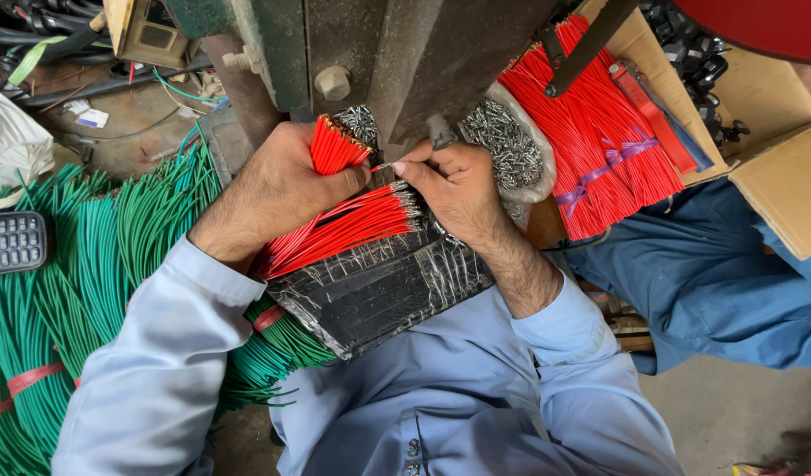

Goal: The person holds a bundle of red insulated wires and, one at a time, inserts the stripped end of a wire with a metal terminal into a bench-mounted crimping press, operates the press to crimp the terminal onto the wire, and sets the finished wire onto a growing pile on the work surface.

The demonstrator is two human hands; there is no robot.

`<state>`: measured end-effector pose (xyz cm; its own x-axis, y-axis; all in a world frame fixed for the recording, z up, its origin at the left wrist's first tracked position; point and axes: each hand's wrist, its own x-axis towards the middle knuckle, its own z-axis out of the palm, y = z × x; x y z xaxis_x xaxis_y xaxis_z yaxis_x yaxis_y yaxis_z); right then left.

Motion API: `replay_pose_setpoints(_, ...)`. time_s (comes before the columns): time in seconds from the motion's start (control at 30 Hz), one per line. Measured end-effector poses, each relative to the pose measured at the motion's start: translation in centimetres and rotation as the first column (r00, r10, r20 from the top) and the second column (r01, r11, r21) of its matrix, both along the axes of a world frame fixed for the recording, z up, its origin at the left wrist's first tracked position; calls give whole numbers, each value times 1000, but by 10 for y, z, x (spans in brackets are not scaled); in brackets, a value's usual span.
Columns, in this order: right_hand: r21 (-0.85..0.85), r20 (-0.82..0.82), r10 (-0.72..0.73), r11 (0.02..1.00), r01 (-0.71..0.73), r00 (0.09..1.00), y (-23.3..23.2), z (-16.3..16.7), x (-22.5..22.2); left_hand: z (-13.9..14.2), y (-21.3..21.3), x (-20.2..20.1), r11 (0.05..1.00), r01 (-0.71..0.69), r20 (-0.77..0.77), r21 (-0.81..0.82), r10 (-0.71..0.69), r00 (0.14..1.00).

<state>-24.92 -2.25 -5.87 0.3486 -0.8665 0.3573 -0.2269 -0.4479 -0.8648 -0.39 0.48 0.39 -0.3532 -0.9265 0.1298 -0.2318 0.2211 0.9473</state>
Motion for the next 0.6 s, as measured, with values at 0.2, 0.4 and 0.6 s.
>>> replay_pose_setpoints(0.2, 154, 124, 96, 981, -115, 988, 14, 16, -7, 4, 4, -1, 1000, -25, 16, 5, 25, 1000)
replay_pose_setpoints(0.4, 174, -60, 161, 973, -149, 985, 31, 48, -48, 2, 2, 2, 997, 64, 45, -52, -62, 997)
replay_pose_setpoints(0.6, -94, -566, 68, 985, -146, 822, 44, 57, -65, -2, 2, 1, 995, 64, 52, -78, -60, 997)
